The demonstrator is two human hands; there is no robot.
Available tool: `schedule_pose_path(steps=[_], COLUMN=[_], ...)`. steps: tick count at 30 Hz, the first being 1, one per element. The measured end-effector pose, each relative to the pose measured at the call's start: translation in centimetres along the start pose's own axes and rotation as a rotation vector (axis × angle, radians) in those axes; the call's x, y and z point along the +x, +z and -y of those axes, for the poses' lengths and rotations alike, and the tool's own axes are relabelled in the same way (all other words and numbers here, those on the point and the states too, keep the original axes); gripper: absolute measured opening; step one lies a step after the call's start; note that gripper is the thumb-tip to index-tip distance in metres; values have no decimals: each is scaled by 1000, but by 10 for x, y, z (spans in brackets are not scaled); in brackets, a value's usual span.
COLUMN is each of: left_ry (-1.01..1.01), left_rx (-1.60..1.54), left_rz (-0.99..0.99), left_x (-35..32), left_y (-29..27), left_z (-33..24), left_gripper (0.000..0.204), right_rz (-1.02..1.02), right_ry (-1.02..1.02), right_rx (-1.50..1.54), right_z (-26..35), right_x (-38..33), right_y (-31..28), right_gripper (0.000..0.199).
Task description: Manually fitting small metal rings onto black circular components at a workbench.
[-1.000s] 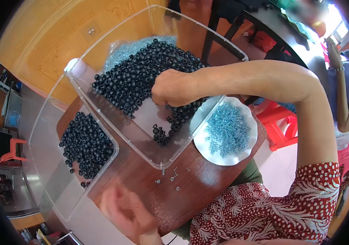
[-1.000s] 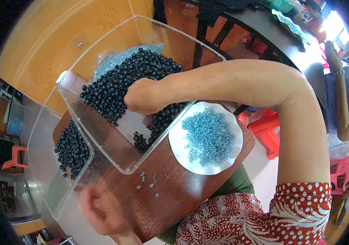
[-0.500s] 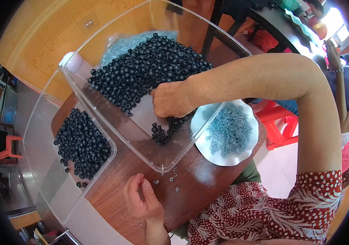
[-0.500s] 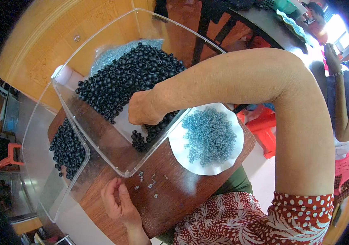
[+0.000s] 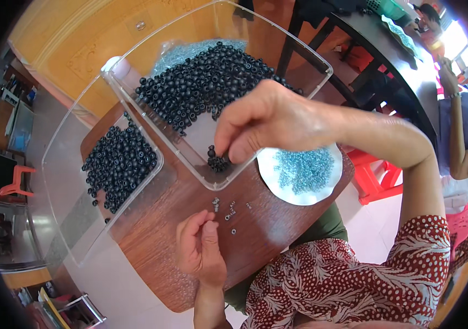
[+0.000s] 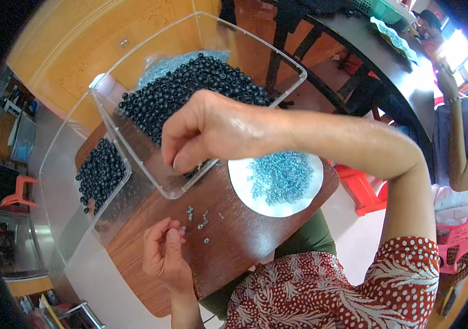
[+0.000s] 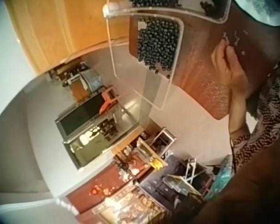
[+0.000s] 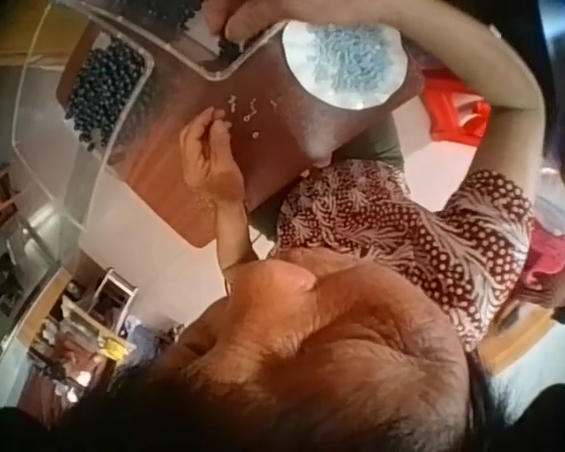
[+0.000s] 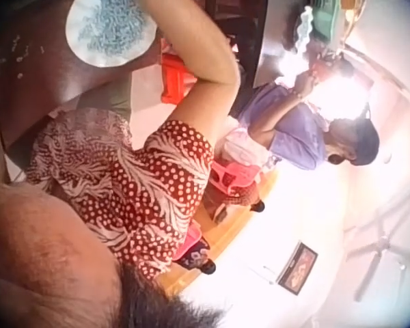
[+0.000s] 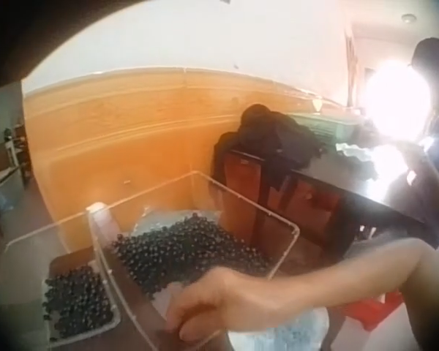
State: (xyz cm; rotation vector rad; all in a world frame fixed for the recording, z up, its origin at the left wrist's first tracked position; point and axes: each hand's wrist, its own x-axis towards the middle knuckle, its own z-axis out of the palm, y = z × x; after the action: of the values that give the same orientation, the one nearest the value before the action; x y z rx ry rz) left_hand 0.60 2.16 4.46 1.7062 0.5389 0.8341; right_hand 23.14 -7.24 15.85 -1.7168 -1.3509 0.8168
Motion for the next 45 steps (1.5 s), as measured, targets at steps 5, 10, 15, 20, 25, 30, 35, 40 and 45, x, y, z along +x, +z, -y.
schedule_pose_path(steps=[5,10,15,20,25,30,35,40,45], left_ry=[-148,-304,-268,-326,-384,-378,-377,-344,-276], left_rx=[-343,-592,-570,-685,-698,-638,-543,-483,-368], left_rz=[75,40,30,45,78,85,110,105,103], left_x=[-14,-28,-42,-49,-48,-48,-49,-50,-56], left_y=[10,14,14,12,13,16,20,27,31], left_z=[-34,-36,-17,-8,-10,-16,-17,-18,-20], left_gripper=[21,23,24,22,18,14,12,13,8], right_rz=[67,64,32,-44,-90,-59,-90,-124,-183], right_ry=[120,159,282,325,348,380,396,411,408], right_rx=[502,678,770,868,1067,1216,1225,1199,1206], right_z=[8,-7,-23,-31,-37,-43,-45,-47,-45], right_x=[-34,-47,-57,-64,-71,-76,-83,-90,-102], right_y=[45,82,106,124,130,129,129,130,134], right_gripper=[17,15,12,12,11,11,12,11,16])
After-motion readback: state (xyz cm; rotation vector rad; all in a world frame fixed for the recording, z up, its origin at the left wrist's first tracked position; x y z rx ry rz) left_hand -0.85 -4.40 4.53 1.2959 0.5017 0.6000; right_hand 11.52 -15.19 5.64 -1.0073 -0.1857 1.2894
